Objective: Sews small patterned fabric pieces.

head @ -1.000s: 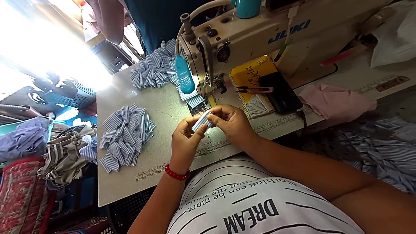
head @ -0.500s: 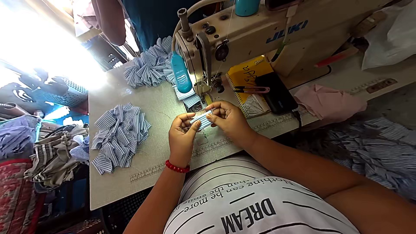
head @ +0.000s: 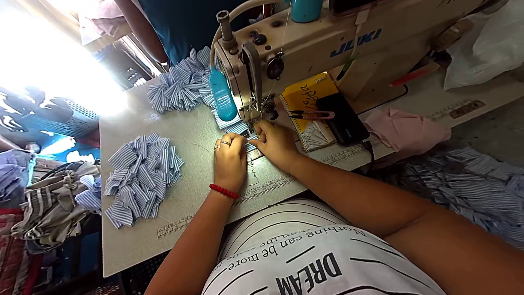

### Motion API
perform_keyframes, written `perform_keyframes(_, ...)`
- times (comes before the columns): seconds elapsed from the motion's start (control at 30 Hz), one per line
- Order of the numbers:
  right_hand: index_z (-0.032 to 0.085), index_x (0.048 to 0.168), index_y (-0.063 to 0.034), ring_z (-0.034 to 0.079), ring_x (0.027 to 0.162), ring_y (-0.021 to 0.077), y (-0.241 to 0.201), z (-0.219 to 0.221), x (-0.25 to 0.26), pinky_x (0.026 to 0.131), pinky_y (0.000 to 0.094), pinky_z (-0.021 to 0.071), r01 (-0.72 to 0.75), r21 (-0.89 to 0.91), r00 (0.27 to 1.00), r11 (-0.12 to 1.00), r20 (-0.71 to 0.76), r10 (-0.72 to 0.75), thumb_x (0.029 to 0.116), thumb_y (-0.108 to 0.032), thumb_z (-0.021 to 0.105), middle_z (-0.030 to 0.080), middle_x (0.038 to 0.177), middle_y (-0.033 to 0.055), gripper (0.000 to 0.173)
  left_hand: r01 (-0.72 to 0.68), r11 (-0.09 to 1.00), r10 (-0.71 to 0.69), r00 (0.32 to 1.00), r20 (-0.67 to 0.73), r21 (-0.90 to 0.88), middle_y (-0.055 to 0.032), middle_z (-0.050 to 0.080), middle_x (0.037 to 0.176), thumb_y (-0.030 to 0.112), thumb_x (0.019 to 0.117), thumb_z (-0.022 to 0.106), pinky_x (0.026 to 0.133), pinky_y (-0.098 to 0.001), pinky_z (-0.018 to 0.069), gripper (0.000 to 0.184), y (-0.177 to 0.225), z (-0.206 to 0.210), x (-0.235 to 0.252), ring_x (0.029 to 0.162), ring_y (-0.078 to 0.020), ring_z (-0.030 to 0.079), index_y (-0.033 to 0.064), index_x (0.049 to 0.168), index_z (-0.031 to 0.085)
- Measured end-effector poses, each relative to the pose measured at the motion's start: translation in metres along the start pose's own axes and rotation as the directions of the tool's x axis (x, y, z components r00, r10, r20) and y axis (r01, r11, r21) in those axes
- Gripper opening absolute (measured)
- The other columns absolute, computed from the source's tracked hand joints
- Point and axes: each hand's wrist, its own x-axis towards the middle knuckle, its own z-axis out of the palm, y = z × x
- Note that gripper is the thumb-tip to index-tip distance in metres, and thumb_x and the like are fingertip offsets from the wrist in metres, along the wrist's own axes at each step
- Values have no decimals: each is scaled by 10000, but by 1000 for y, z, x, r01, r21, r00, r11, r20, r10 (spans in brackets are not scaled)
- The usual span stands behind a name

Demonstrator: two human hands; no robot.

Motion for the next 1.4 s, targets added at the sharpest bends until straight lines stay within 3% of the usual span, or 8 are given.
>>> perform_keyframes(0.13,733,966,-58,668,915,323,3,0,-13,810,522,543,170,-21,981,985,-87,-171,951,-104,702,669,933,137,58,-161,976,157,987,35,148,-65,736,1163,69,964,631,916,-527,461,209,-4,1,-4,1136,-314,635,146,1058,801)
perform_keyframes(0.17,766,982,-72,658,977,326,4,-2,-18,850,527,533,190,-47,979,981,-71,-193,963,-100,681,680,997,131,92,-170,972,164,985,51,162,-57,742,1162,56,964,621,924,-528,460,235,-4,1,-4,1143,-307,642,153,1079,801)
perform_keyframes(0.3,770,1208,-180,563,1237,358,11,-6,-35,1001,601,410,242,-256,968,936,3,-250,1017,-294,581,678,1267,103,292,-164,975,149,983,102,150,-46,742,1193,31,963,582,967,-555,450,308,-7,0,-3,1168,-299,650,174,1143,787)
perform_keyframes(0.37,695,1351,-231,446,1417,401,12,-8,-40,1135,706,264,234,-318,972,919,61,-226,1039,-368,524,613,1420,117,381,-147,980,131,984,120,137,-46,737,1213,30,962,582,965,-561,441,324,-7,-1,-1,1175,-303,643,179,1169,783)
perform_keyframes(0.5,594,1464,-285,270,1532,413,7,-8,-35,1178,748,110,168,-341,983,925,122,-134,1044,-465,491,498,1551,121,469,-137,979,118,985,127,153,-47,729,1225,70,987,569,974,-566,423,310,-12,0,7,1183,-305,631,182,1189,776)
perform_keyframes(0.77,516,1525,-310,191,1559,420,5,-8,-31,1180,752,78,128,-334,983,934,169,-74,1050,-502,468,414,1614,129,514,-113,986,97,986,137,120,-32,724,1228,77,992,546,1005,-579,381,329,-20,0,14,1218,-296,604,201,1188,779)
perform_keyframes(1.03,663,1392,-241,286,1528,409,10,-4,-36,1184,748,96,224,-353,974,908,90,-206,1050,-438,482,527,1525,127,434,-179,974,160,977,138,138,-29,727,1236,89,994,537,1000,-589,384,346,-26,-2,16,1232,-298,608,217,1211,773)
perform_keyframes(1.4,526,1521,-288,209,1557,414,6,-4,-34,1184,749,63,164,-391,983,906,145,-115,1063,-489,425,422,1611,130,510,-177,966,152,978,139,187,0,720,1260,57,993,506,993,-577,371,399,-34,-1,28,1234,-281,598,245,1230,766)
